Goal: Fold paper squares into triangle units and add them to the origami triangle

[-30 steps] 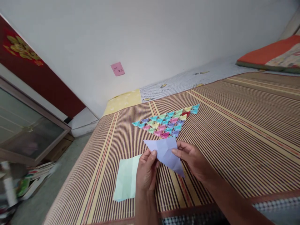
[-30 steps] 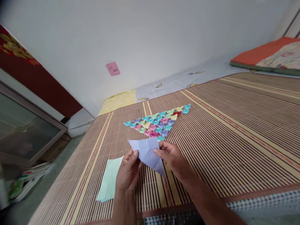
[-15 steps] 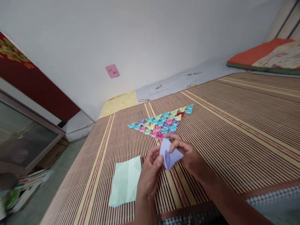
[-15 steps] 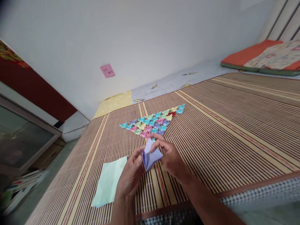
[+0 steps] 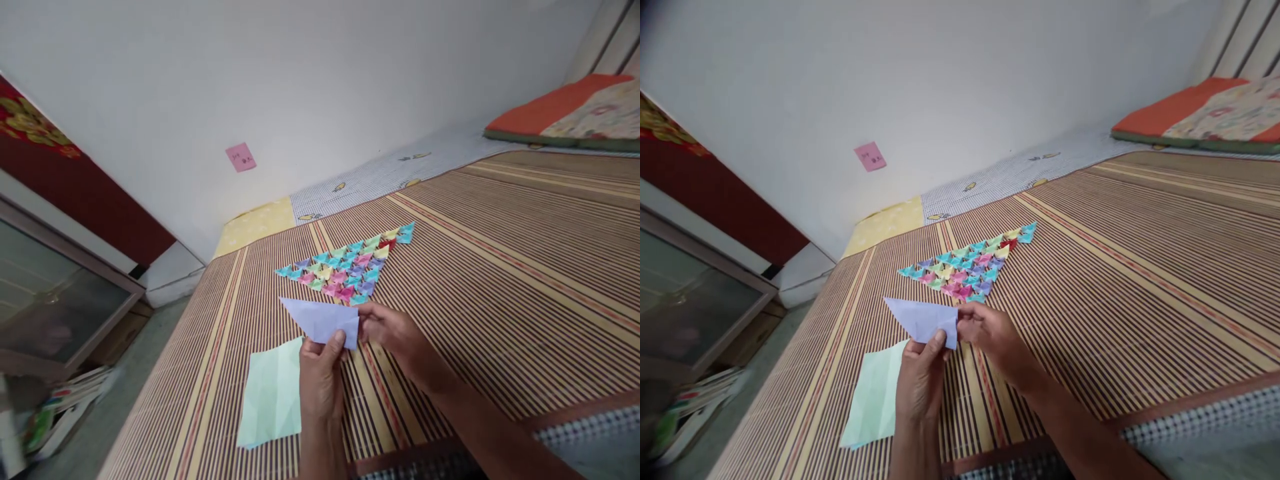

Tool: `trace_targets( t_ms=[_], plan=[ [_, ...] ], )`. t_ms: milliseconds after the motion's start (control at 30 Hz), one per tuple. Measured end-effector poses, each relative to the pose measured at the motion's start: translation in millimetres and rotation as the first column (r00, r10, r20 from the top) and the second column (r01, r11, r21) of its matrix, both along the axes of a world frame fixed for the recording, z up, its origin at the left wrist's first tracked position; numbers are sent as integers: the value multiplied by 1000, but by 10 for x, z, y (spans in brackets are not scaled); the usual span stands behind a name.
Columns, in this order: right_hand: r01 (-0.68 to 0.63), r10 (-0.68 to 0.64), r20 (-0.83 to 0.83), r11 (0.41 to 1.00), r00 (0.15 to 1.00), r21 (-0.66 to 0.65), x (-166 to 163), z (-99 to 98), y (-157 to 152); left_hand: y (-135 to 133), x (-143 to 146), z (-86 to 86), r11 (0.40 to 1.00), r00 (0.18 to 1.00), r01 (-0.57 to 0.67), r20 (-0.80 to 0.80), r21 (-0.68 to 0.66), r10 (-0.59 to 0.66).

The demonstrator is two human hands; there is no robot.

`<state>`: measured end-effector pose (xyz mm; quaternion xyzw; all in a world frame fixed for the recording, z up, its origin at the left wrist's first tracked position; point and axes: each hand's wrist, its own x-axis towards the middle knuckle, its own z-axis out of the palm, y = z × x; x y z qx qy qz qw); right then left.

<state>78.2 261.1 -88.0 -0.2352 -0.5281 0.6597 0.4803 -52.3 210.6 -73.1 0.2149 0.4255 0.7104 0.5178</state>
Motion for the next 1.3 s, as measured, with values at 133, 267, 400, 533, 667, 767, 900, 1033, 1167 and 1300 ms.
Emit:
trace_targets(
  t_ms=[133,267,400,533,667,767,900,1033,1167,1300],
  plan=[
    [57,-58,34,998,998,9,-53,59,-43,7,24,-12,1000,1000,24,-9,-13,-24],
    [120,-120,30,993,992,16,-46,101,-32,16,20,-51,1000,999,-10,-47,-22,9],
    [152,-152,72,988,986,10,-15,101,-7,13,-6,-84,1000,989,20,-144,-18,-23],
    [155,-156,97,988,983,22,-17,94,-6,7,15,-58,999,993,33,-116,-20,-35],
    [237,-244,100,969,965,75,-44,53,-10,25,78,-18,1000,997,-11,-81,-29,9],
    [359,-379,101,917,920,175,-54,15,-11,35,109,-2,997,996,-69,-51,-44,67],
    [398,-454,79,841,887,368,-44,5,-12,31,112,4,994,995,-94,-40,-55,92],
    [380,-423,45,851,905,362,-33,17,-9,25,101,3,997,997,-64,-57,-51,61],
    [332,-341,11,921,940,204,-29,33,2,18,89,-13,999,995,-29,-98,-34,25],
    [278,-278,-1,959,961,59,-25,45,8,8,74,-23,1000,988,-21,-152,-15,19]
  ],
)
